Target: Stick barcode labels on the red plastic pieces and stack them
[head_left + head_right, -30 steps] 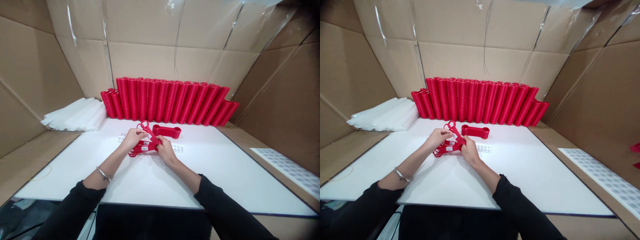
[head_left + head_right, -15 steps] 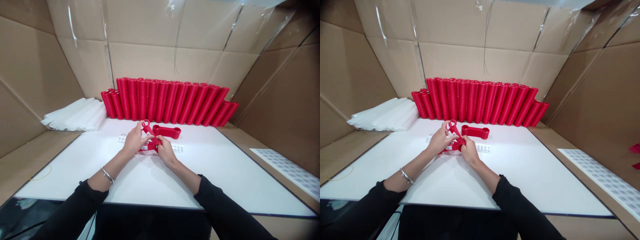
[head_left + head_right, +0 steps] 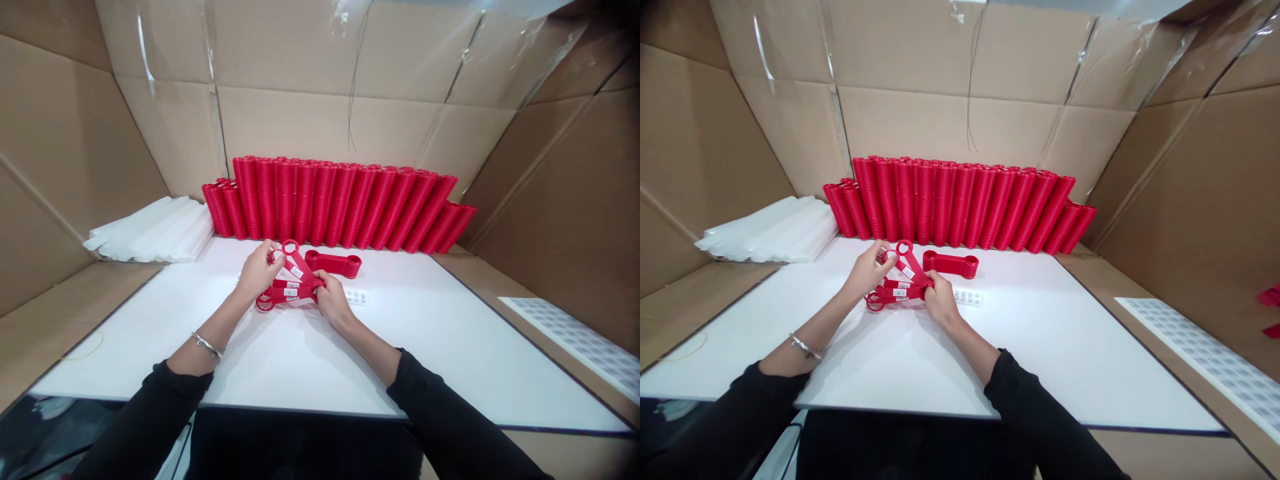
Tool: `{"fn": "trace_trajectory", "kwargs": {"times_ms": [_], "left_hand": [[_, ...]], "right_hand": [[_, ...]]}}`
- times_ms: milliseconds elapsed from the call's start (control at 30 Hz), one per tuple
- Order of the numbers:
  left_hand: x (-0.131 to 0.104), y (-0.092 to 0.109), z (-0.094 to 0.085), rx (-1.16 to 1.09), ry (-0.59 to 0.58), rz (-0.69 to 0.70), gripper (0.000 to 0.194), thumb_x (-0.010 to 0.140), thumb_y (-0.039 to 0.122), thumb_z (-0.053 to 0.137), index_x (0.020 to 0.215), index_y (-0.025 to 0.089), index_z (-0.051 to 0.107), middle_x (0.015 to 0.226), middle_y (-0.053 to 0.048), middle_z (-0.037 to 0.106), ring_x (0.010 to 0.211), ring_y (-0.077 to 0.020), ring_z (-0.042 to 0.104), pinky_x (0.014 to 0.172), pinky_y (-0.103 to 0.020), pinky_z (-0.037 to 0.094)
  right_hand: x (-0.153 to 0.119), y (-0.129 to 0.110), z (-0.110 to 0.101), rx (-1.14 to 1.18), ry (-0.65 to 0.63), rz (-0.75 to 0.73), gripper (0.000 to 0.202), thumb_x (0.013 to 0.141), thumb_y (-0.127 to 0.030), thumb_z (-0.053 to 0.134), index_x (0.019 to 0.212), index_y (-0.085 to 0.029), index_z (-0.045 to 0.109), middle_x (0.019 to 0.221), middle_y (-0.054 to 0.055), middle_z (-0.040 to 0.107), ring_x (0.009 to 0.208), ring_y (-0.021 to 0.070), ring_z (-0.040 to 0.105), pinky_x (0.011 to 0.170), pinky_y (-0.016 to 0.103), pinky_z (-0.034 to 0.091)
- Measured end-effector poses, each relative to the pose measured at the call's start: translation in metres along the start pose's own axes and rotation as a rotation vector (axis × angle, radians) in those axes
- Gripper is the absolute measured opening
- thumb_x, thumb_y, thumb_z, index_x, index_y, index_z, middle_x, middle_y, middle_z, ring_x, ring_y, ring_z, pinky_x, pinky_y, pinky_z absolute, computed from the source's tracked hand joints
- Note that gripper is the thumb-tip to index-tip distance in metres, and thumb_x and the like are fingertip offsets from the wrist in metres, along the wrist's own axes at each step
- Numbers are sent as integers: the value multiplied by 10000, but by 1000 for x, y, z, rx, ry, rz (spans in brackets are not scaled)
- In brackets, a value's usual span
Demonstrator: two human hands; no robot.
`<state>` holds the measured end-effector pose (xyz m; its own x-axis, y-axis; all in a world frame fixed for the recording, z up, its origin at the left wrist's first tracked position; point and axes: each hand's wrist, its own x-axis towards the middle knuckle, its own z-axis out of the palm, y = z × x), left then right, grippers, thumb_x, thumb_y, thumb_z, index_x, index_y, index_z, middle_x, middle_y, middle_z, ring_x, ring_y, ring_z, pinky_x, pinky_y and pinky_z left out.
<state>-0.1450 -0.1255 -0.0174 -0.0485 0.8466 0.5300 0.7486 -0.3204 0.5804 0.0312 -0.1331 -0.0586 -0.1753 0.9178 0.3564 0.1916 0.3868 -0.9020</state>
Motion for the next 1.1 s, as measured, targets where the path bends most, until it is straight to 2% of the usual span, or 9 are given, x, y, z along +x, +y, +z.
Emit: {"fn": "trace_trajectory", "kwargs": {"times_ms": [133,233,367,500,667,867,1000,1100], "left_hand": [[5,-15,-4,200,-103,-99,192,769,351,472,659,195,495,610,12,542,598,-147,505,565,-245,346],[9,-28,-6,404,-229,-165,210,780,341,445,668,197,549,628,-21,577,641,-183,538,570,-265,345],[13,-45,-2,507,-373,-65,214,767,265,473,925,206,604,871,-56,610,810,-202,573,666,-264,396],[16,-57,2,545,-479,35,226,770,218,452,869,187,652,932,-82,561,822,-196,570,738,-267,414],[14,-57,0,449,-502,70,199,721,214,492,794,191,675,846,-76,556,728,-189,559,716,-279,422],[15,-55,-12,310,-383,1,111,653,196,527,651,199,638,743,-35,586,664,-166,546,623,-250,400],[15,-39,-23,-7,-408,-34,122,690,259,528,647,174,606,633,-2,590,574,-131,521,545,-229,374],[10,-18,-19,-273,-447,-115,192,698,339,553,685,156,608,554,20,549,483,-98,459,458,-211,318]], "right_hand": [[2,2,-2,-29,-4,2,267,615,-114,324,756,-176,543,706,3,589,667,158,524,611,261,390],[1,1,-1,-49,-69,4,242,610,-111,319,720,-178,523,666,-2,562,624,151,501,574,252,371],[-2,-1,2,-80,-127,12,221,586,-102,316,679,-178,502,646,-5,545,616,148,489,565,246,359],[-2,2,2,-103,-155,42,215,568,-98,318,661,-175,495,654,-4,552,636,150,502,566,243,356],[-1,4,0,-113,-166,82,209,543,-101,315,623,-180,491,616,-8,546,612,153,494,553,246,350],[0,6,0,-91,-156,108,205,539,-100,322,620,-187,489,546,-19,499,569,153,467,521,246,341],[0,8,1,-110,-118,94,197,557,-100,324,630,-189,484,568,-18,507,575,151,470,532,246,343],[0,5,2,-127,-95,59,213,569,-99,321,653,-183,499,623,-9,540,603,152,486,559,250,355]]}}
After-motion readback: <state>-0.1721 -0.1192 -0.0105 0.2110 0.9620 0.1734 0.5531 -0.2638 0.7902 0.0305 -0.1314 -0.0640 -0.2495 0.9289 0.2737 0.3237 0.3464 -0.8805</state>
